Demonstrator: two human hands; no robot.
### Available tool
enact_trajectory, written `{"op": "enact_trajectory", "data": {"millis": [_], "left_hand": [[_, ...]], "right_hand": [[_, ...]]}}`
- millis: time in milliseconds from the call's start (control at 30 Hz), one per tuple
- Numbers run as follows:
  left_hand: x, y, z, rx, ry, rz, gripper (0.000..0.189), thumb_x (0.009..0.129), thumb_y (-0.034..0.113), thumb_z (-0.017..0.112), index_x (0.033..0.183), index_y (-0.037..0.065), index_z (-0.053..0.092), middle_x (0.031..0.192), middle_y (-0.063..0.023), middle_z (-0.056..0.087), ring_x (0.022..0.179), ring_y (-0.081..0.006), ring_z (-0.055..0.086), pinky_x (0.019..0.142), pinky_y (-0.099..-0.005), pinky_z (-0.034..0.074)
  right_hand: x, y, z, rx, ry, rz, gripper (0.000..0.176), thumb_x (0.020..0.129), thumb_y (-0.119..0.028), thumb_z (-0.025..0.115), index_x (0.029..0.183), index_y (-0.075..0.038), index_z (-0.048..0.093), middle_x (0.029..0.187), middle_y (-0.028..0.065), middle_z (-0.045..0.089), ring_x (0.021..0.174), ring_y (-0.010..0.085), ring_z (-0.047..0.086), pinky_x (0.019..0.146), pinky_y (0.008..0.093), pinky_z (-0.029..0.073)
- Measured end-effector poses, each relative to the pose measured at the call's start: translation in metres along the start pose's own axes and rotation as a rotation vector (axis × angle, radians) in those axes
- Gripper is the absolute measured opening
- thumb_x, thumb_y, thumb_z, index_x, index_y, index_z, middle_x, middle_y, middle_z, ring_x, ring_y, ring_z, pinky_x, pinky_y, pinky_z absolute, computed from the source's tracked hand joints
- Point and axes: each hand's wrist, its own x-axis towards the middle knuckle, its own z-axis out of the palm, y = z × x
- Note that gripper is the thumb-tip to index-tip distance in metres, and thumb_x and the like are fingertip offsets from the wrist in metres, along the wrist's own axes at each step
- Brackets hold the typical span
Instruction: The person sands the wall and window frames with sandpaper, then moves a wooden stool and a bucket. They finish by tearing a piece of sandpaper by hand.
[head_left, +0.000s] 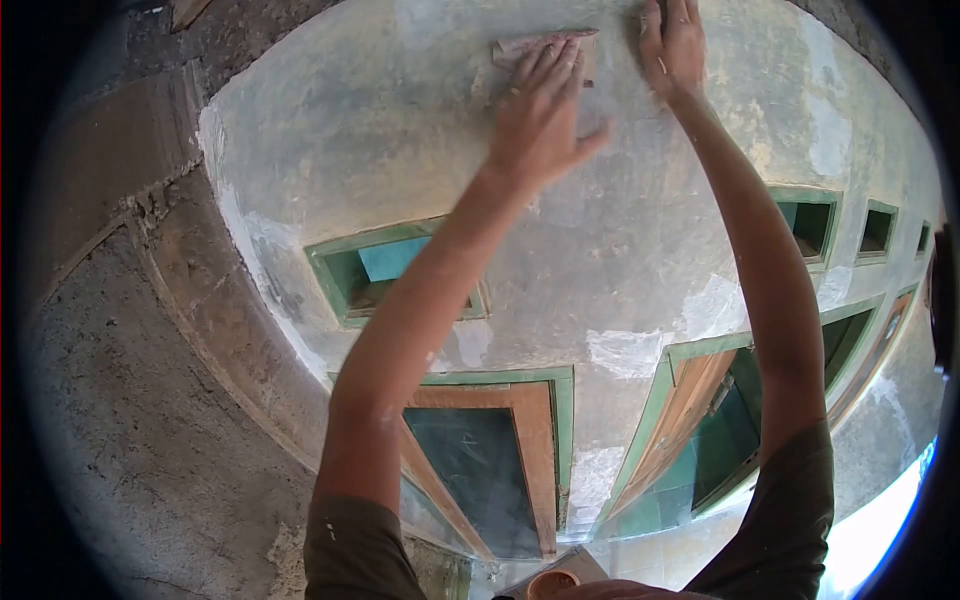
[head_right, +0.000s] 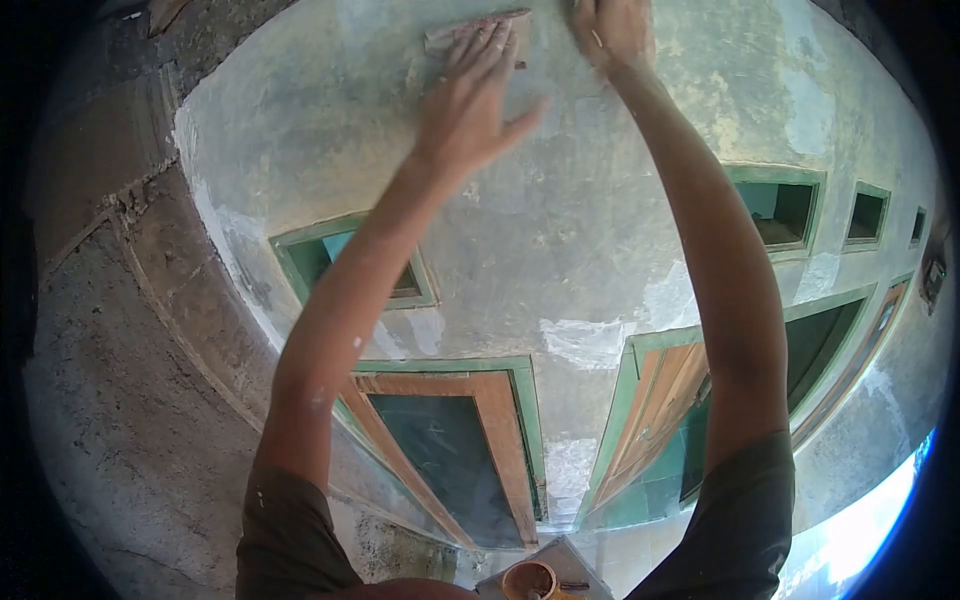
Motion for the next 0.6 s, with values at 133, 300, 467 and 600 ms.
{"op": "enact_trajectory", "data": {"millis": [133, 300, 467, 600], "left_hand": [[-0.014, -0.090, -0.046, 0.114, 0.081, -0.101, 0.054, 0.086, 0.041, 0.063, 0.121, 0.000, 0.060, 0.142, -0.0220, 0.046, 0.133, -0.0350, 0.042, 0.113, -0.0438, 0.031], [-0.044, -0.166, -0.075, 0.149, 0.159, -0.496, 0.061, 0.091, 0.046, 0.056, 0.122, -0.006, 0.058, 0.138, -0.0225, 0.050, 0.131, -0.0389, 0.043, 0.111, -0.0439, 0.033], [-0.017, -0.081, -0.048, -0.035, -0.010, -0.191, 0.070, 0.089, 0.053, 0.054, 0.134, -0.001, 0.052, 0.143, -0.0262, 0.042, 0.137, -0.0367, 0.037, 0.115, -0.0477, 0.028], [-0.022, -0.045, -0.039, 0.131, -0.148, -0.021, 0.070, 0.090, 0.047, 0.056, 0.139, -0.001, 0.045, 0.144, -0.0233, 0.042, 0.138, -0.0344, 0.036, 0.118, -0.0442, 0.023]], "right_hand": [[-0.001, 0.004, 0.004, -0.032, -0.025, -0.019, 0.045, 0.094, -0.014, 0.045, 0.134, 0.006, 0.045, 0.137, 0.0269, 0.045, 0.128, 0.0415, 0.043, 0.111, 0.0433, 0.033], [-0.001, 0.003, 0.007, -0.050, -0.042, -0.034, 0.046, 0.093, -0.014, 0.045, 0.135, 0.007, 0.046, 0.142, 0.0282, 0.041, 0.134, 0.0413, 0.037, 0.115, 0.0453, 0.027], [0.002, -0.007, 0.000, -0.223, -0.154, -0.096, 0.053, 0.094, -0.020, 0.045, 0.140, 0.007, 0.039, 0.148, 0.0280, 0.034, 0.140, 0.0416, 0.028, 0.118, 0.0501, 0.017], [0.001, -0.008, -0.002, -0.343, -0.180, -0.130, 0.057, 0.096, -0.025, 0.043, 0.143, 0.006, 0.033, 0.151, 0.0268, 0.028, 0.142, 0.0404, 0.025, 0.118, 0.0506, 0.015]]}}
